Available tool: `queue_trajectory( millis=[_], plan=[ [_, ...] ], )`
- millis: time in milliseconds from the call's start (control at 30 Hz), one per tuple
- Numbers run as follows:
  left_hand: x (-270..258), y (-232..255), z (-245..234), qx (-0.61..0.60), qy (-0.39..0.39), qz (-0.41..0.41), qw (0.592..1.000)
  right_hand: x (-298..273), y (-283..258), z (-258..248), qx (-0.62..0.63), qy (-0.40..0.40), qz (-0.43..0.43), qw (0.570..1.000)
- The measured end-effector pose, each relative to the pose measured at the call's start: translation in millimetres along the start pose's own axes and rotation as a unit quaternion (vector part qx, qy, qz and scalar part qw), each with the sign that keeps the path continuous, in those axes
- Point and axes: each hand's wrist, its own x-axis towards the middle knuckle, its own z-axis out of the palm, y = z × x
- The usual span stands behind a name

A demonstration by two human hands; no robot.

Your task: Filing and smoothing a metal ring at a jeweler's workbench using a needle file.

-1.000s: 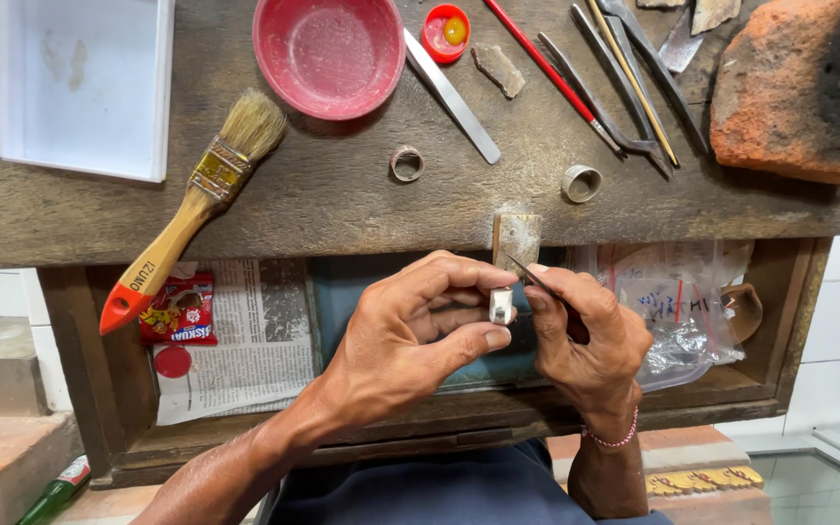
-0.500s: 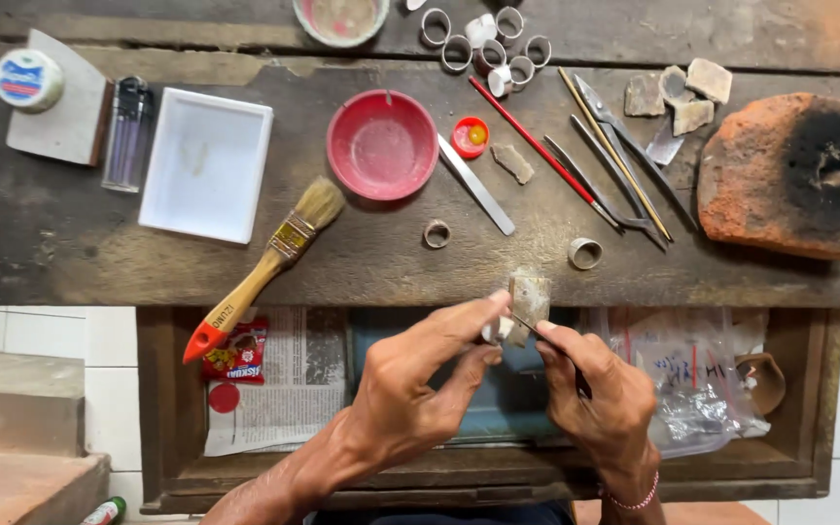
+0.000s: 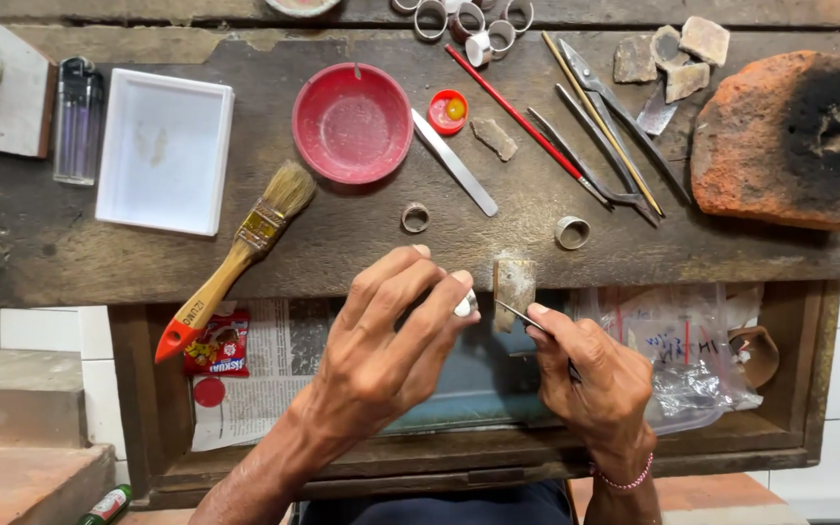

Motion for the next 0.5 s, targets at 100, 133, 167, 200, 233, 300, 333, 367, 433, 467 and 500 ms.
queue_trajectory(
  millis=[100, 133, 167, 200, 233, 300, 333, 367, 433, 467, 500],
  plan=[
    [-4.7, -7.0, 3.6, 0.001, -0.047, -0.011, 0.999, -1.6, 0.9, 0.0, -0.009, -0.001, 0.004, 1.0],
    [-4.8, -7.7, 4.1, 0.002, -0.048, -0.008, 0.999, 0.0, 0.9, 0.7, -0.009, 0.001, 0.005, 1.0],
    [-4.9, -8.3, 4.6, 0.002, -0.045, -0.01, 0.999, 1.5, 0.9, 1.3, -0.009, 0.003, 0.005, 1.0],
    [-6.2, -6.9, 5.8, 0.002, -0.042, -0.015, 0.999, 1.4, 0.8, 0.2, -0.008, 0.002, 0.005, 1.0],
    [-7.6, -3.4, 6.6, 0.001, -0.043, -0.015, 0.999, -2.4, -1.2, -3.0, -0.008, 0.001, 0.006, 1.0],
    [-3.5, -4.0, 5.3, -0.006, -0.031, -0.012, 0.999, 0.8, -0.2, -2.1, -0.021, 0.0, 0.005, 1.0],
    [-2.7, -4.2, 3.9, 0.004, -0.029, -0.008, 1.0, 0.7, 0.1, -2.1, -0.016, 0.007, -0.002, 1.0],
    [-1.9, -4.4, 2.3, 0.002, -0.018, -0.02, 1.0, 0.6, 0.3, -2.2, -0.019, 0.007, 0.0, 1.0],
    [-1.3, -6.8, -0.6, 0.007, -0.005, -0.027, 1.0, 0.0, 0.5, -1.0, -0.019, 0.014, -0.004, 1.0],
    [-1.7, -8.3, -1.0, 0.017, 0.01, -0.05, 0.999, -1.0, 0.9, -1.2, -0.026, 0.015, -0.002, 1.0],
    [-2.3, -9.9, -0.8, 0.027, 0.025, -0.072, 0.997, -2.2, 1.7, -1.0, -0.033, 0.016, 0.0, 0.999]
  ],
)
